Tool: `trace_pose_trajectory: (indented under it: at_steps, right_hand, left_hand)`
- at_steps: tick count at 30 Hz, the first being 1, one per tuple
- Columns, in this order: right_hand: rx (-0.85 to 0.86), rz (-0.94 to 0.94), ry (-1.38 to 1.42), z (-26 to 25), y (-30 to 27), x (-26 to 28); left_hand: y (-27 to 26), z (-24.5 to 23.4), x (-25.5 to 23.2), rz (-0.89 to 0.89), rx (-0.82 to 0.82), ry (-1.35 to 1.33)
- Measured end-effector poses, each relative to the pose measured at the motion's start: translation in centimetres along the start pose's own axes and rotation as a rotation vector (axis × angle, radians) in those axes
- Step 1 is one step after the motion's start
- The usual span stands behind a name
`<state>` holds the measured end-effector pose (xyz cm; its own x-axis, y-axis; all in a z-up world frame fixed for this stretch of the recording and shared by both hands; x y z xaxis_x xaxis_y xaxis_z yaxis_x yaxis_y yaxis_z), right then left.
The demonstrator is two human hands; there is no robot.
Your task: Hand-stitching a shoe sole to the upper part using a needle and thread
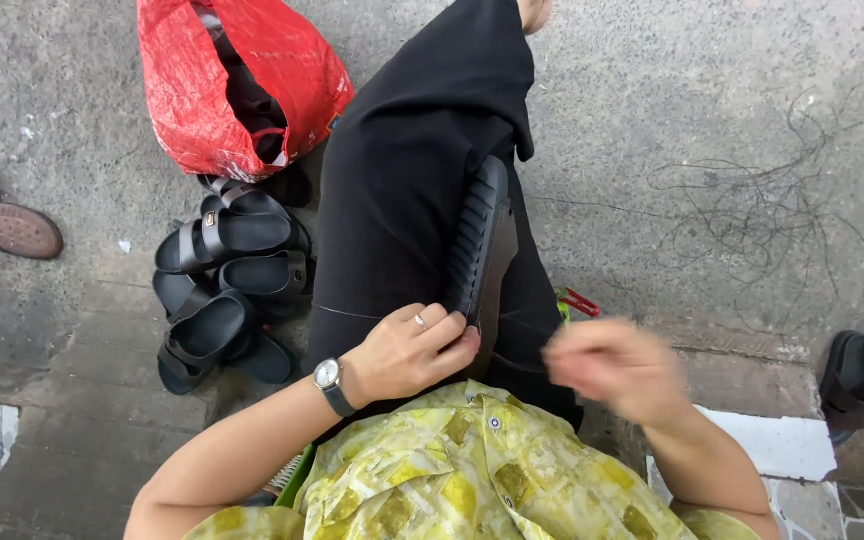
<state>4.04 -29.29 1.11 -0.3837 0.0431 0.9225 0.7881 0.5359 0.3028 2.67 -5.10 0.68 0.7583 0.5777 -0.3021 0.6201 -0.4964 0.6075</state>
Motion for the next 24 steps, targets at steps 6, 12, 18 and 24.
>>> trace_pose_trajectory:
  at_steps: [6,12,18,24]
  right_hand:
    - [-0.585,-0.151,0.565,-3.0,-0.6,0.1]
    - [-0.074,-0.004,-0.345,3.7,1.2,-2.4]
    - [-0.158,0.089,-0.116,3.8,1.2,-2.3]
    - [-0.087,0.029,-0.129,3.6,4.9,-1.8]
  left_hand:
    - [1.0,-0.6,0.3,-0.282,0.374,0.268]
    - [2.7,-1.1,1.7,-0.532,0.381,-0.264]
    - [7.8,-2.3,4.0,-0.754,0.221,-1.058]
    - [10.2,-0.9,8.4,-0.886,0.080,-1.038]
Point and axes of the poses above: each hand's wrist, its own y-axis towards the middle knuckle, its own z-axis out of the palm, x = y × z, the point moved 3 cm from there along y, towards the middle knuckle, and after that the axes turned 7 degrees about -z, right-handed, at the moved point
